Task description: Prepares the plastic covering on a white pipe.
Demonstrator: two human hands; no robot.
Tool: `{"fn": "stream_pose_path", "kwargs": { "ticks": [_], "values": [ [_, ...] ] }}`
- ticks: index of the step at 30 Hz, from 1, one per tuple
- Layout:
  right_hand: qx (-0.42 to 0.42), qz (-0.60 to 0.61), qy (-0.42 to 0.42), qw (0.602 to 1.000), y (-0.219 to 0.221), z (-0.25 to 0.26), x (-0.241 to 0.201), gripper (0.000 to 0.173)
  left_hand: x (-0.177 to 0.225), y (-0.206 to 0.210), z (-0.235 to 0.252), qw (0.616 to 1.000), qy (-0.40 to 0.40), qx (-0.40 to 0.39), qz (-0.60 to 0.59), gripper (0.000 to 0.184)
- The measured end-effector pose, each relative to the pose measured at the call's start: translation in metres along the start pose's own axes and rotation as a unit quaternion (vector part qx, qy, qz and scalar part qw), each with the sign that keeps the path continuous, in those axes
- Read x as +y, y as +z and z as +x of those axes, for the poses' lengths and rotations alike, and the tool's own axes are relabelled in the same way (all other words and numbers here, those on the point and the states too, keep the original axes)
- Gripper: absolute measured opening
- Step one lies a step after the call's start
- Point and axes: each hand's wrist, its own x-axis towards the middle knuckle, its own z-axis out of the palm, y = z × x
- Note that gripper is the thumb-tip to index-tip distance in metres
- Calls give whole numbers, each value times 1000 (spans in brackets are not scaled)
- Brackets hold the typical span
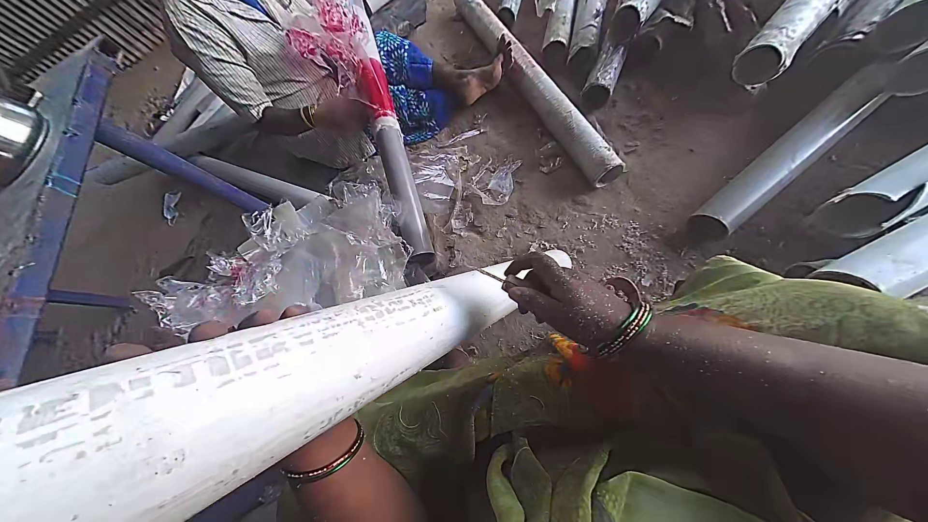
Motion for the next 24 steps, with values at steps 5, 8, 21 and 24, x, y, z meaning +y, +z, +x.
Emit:
{"fn": "stream_pose_path", "kwargs": {
  "ticks": [5, 8, 21, 24],
  "values": [
    [57, -30, -152, 986, 12, -13, -23, 32, 5, -25, 24, 979, -118, -166, -14, 41],
    [57, -53, -163, 984, 12, -14, -27, 30, 23, -61, 65, 894, -230, -384, -20, 40],
    [-20, -130, 106, 986, -2, -11, 19, 35, 49, 8, 64, 810, -281, -503, 106, 40],
    [64, -101, 26, 993, 0, -20, 17, 32, 37, 85, 15, 872, -294, -370, 132, 31]
  ]
}}
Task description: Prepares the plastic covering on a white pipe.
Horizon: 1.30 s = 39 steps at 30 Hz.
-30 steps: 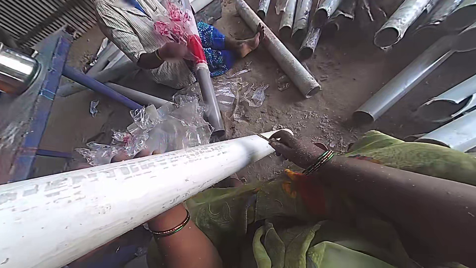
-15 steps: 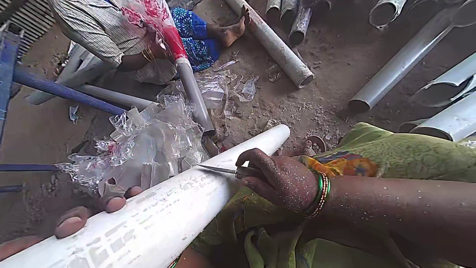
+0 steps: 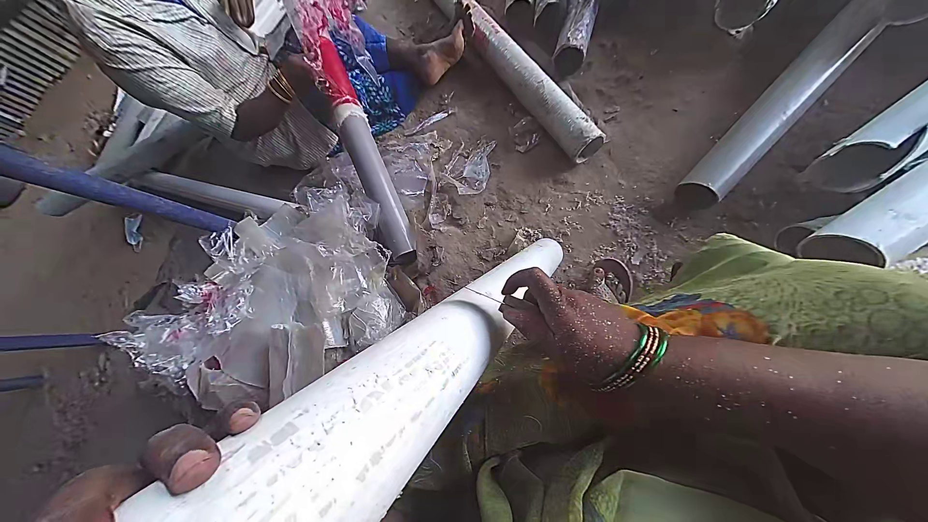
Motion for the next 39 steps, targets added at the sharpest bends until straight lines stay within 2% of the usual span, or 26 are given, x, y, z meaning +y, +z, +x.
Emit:
{"fn": "stream_pose_path", "kwargs": {
  "ticks": [2, 3, 8, 11, 16, 20, 23, 25, 28, 32, 36, 39],
  "values": [
    [37, 24, -44, 998, -1, -4, -4, 31, 4, 12, 9, 1000, -14, -27, 1, 34],
    [22, 39, -45, 998, -4, -5, -6, 32, 4, 12, 11, 999, -20, -46, -2, 35],
    [-30, 127, 2, 991, -12, -1, -9, 31, 3, -1, 6, 991, 14, -132, 37, 34],
    [-90, 201, 42, 974, -17, 4, -6, 31, 0, -5, 3, 991, 42, -125, 33, 33],
    [-125, 272, 74, 951, -18, 11, -5, 30, -8, -13, -1, 985, 109, -126, 37, 34],
    [-126, 302, 89, 941, -19, 8, -7, 29, -25, -25, -11, 981, 171, -89, 8, 33],
    [-110, 301, 71, 945, -13, 7, -5, 32, -52, -50, -20, 959, 270, -83, -12, 38],
    [-101, 310, 70, 943, -11, 7, -5, 33, -68, -60, -31, 951, 308, -37, 11, 39],
    [-94, 316, 79, 941, -9, 6, -5, 32, -54, -34, -24, 966, 249, -26, -63, 39],
    [-87, 318, 72, 941, -7, 5, -4, 30, -52, -36, 2, 943, 294, -151, -51, 44],
    [-91, 317, 77, 941, -6, 5, -4, 30, -52, -37, 4, 940, 289, -162, -79, 44],
    [-92, 298, 84, 946, -8, 5, -5, 32, -42, -30, 10, 939, 260, -203, -98, 45]
  ]
}}
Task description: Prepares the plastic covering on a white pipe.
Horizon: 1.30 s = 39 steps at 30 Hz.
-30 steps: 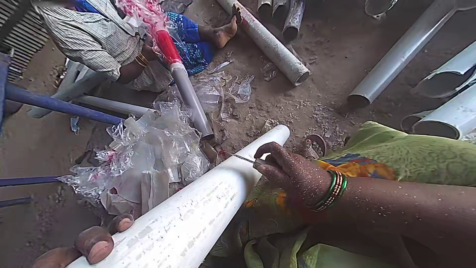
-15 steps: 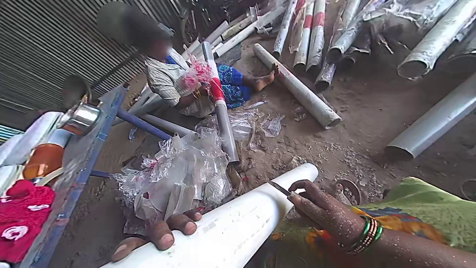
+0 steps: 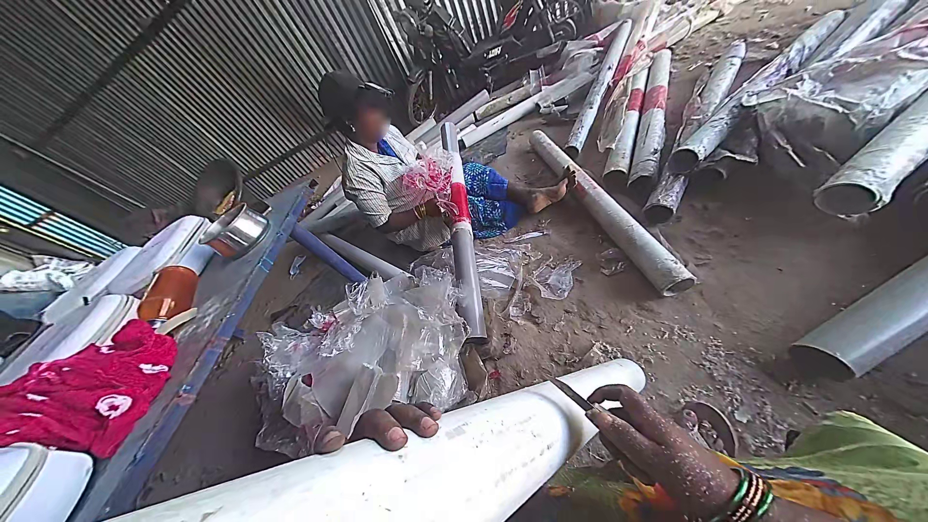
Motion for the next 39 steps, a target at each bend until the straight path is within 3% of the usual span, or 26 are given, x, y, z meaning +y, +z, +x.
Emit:
{"fn": "stream_pose_path", "kwargs": {
  "ticks": [3, 5, 7, 17, 21, 24, 27, 30, 31, 35, 39],
  "values": [
    [1, -7, -4, 1000, 1, 0, 0, 33, 2, 11, -1, 998, -7, 65, -19, 42],
    [-1, -9, -9, 1000, 1, 0, 1, 33, -2, -14, -6, 999, 6, -35, -16, 45],
    [-4, -13, -10, 1000, 0, 0, 1, 33, -4, -21, -6, 998, 9, -62, -20, 45],
    [-4, -14, -19, 1000, 1, -1, 3, 33, -3, -15, -9, 999, -1, -33, -42, 44],
    [-6, -10, -20, 1000, 1, -1, 4, 33, -3, -18, -5, 997, -2, -61, -40, 44],
    [-4, -13, -20, 1000, 2, -1, 4, 33, -4, -10, -5, 999, 11, -46, -17, 45],
    [-3, -11, -22, 1000, 3, -2, 4, 31, -7, 8, -7, 998, 38, 44, 16, 42],
    [-6, -13, -16, 1000, 2, -2, 4, 34, -7, -10, -3, 998, 26, -49, -7, 44],
    [-6, -13, -16, 1000, 2, -2, 4, 33, -8, -9, -3, 998, 35, -48, 6, 43],
    [-8, -16, -11, 1000, 1, -2, 2, 33, -11, 18, -5, 994, 59, 80, 33, 38],
    [-8, -17, -10, 1000, 2, -3, 2, 34, -10, 12, -5, 997, 54, 44, 31, 39]
  ]
}}
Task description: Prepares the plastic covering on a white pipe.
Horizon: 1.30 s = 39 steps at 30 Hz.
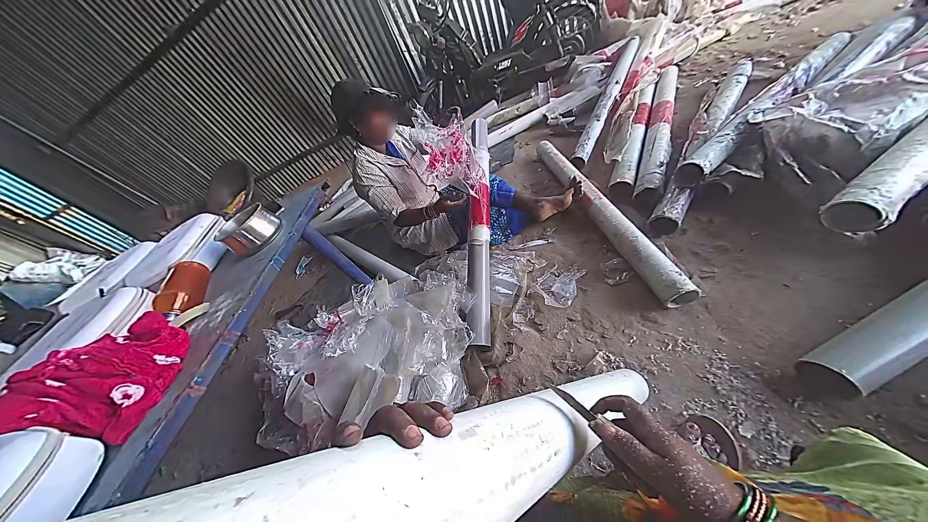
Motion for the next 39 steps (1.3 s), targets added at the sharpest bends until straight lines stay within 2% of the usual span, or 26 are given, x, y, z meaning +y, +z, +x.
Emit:
{"fn": "stream_pose_path", "kwargs": {
  "ticks": [6, 7, 10, 12, 19, 26, 30, 34, 39],
  "values": [
    [-4, 5, 0, 1000, 0, 0, 1, 33, -1, 8, 1, 999, 11, 33, 10, 39],
    [-5, 7, 1, 1000, 0, 0, 1, 33, -1, 5, 1, 1000, 10, 23, 7, 39],
    [-5, 7, 3, 1000, 0, 0, 2, 33, -1, -18, 3, 996, -5, -83, -23, 43],
    [-5, 5, 2, 1000, 0, -1, 1, 33, 0, -22, 4, 995, -13, -94, -30, 44],
    [-11, 8, 2, 1000, 0, -1, 3, 34, 2, -17, -4, 997, -34, -52, -44, 44],
    [-12, 14, 7, 1000, -1, -1, 2, 33, -2, -13, 2, 998, -5, -66, -13, 44],
    [-16, 9, 17, 1000, -1, -1, -1, 32, -2, 7, -2, 999, 15, 38, 8, 39],
    [-11, 7, 3, 1000, -1, 0, 1, 31, 3, -16, -4, 999, -26, -41, -23, 44],
    [-15, 5, 4, 1000, -1, 0, 1, 31, 4, -19, -7, 999, -25, -38, -17, 44]
  ]
}}
